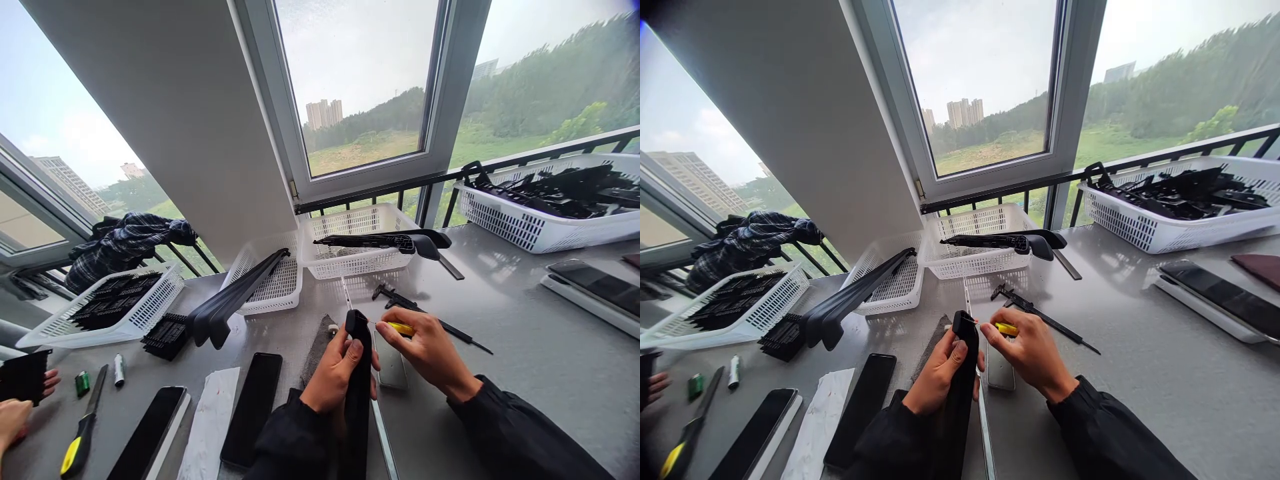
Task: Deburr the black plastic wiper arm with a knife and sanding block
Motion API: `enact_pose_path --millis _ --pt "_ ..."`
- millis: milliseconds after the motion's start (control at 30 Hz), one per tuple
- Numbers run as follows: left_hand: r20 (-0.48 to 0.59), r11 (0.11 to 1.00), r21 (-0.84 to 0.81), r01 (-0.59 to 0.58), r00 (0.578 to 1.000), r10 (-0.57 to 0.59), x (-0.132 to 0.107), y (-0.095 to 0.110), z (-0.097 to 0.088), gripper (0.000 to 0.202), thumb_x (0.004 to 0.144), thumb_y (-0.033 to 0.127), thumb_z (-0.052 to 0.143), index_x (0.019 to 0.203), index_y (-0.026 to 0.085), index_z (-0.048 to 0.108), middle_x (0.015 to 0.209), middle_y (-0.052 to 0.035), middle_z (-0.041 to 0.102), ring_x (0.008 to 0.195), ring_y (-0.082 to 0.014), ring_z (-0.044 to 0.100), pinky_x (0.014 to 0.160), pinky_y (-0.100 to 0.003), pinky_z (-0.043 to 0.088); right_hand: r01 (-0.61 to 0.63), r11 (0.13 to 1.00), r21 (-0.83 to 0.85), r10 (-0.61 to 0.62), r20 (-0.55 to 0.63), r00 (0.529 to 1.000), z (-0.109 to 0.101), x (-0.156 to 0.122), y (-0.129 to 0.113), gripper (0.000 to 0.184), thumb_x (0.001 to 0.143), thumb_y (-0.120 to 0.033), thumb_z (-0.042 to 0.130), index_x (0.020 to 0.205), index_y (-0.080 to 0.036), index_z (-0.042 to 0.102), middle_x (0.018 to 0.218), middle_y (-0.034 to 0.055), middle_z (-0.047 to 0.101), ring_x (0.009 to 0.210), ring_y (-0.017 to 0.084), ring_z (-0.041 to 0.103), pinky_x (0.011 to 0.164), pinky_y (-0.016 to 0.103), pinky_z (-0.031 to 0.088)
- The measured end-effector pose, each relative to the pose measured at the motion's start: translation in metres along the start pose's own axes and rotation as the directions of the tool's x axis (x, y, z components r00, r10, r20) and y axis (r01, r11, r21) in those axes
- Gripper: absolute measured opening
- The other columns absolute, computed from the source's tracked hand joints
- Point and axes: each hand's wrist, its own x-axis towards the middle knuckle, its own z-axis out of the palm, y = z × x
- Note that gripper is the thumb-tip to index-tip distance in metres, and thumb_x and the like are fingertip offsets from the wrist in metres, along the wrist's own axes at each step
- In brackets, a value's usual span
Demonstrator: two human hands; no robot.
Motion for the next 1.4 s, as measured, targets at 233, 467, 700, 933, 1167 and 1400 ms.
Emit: enact_pose_path --millis 233,467,700,933,1167,1400 --pt "-0.042 0.999 0.037 0.023 0.999 -0.021 -0.001 0.003 0.005 0.071 0.096 0.073 0.069 0.139 0.021 0.049 0.092 -0.0025 0.072 0.050 -0.0128 0.068 0.047 -0.023 0.053 0.005 1.000 -0.018 -0.006 -0.052 0.999 0.001 0.000 0.003 0.044 0.099 -0.061 0.061 0.078 -0.024 0.070 0.072 0.0006 0.071 0.067 0.020 0.065 0.066 0.031 0.044" --pt "-0.035 1.000 0.006 0.020 0.999 -0.020 -0.001 0.001 0.003 0.070 0.096 0.074 0.069 0.138 0.022 0.049 0.094 -0.0037 0.074 0.051 -0.0140 0.069 0.046 -0.023 0.052 0.052 0.999 -0.016 -0.052 -0.008 0.999 0.004 -0.001 0.003 0.042 0.101 -0.058 0.060 0.079 -0.024 0.070 0.074 0.0006 0.071 0.069 0.019 0.065 0.067 0.031 0.044" --pt "-0.057 1.000 -0.016 -0.006 0.998 0.006 0.000 0.002 0.001 0.074 0.097 0.073 0.067 0.148 0.022 0.047 0.099 -0.0063 0.076 0.053 -0.0146 0.071 0.049 -0.024 0.054 0.057 0.998 -0.007 -0.057 0.001 0.998 0.010 -0.003 0.000 0.044 0.101 -0.060 0.060 0.078 -0.024 0.071 0.074 0.0010 0.072 0.069 0.019 0.065 0.067 0.031 0.044" --pt "-0.062 1.000 -0.031 -0.008 0.998 0.006 0.000 -0.002 -0.001 0.072 0.099 0.071 0.066 0.148 0.023 0.046 0.104 -0.0086 0.078 0.051 -0.0137 0.070 0.048 -0.024 0.053 -0.014 1.000 0.020 0.014 -0.003 1.000 0.010 -0.001 -0.002 0.055 0.101 -0.069 0.055 0.074 -0.024 0.070 0.070 0.0016 0.070 0.065 0.019 0.063 0.064 0.030 0.044" --pt "-0.089 0.998 -0.064 -0.013 0.996 0.007 0.001 -0.009 -0.002 0.073 0.097 0.072 0.068 0.146 0.021 0.048 0.098 -0.0066 0.077 0.050 -0.0144 0.070 0.047 -0.023 0.053 0.003 1.000 0.027 -0.005 0.065 0.998 0.012 -0.004 -0.002 0.057 0.101 -0.071 0.054 0.075 -0.024 0.071 0.071 0.0017 0.072 0.066 0.020 0.065 0.065 0.030 0.046" --pt "-0.071 0.997 -0.076 -0.035 0.997 0.030 0.004 -0.008 -0.002 0.067 0.098 0.071 0.069 0.137 0.019 0.053 0.086 -0.0019 0.073 0.049 -0.0153 0.070 0.047 -0.024 0.053 -0.007 1.000 0.031 0.006 0.035 0.999 0.011 -0.002 0.003 0.059 0.101 -0.074 0.055 0.079 -0.023 0.075 0.074 0.0022 0.074 0.068 0.020 0.067 0.065 0.030 0.048"
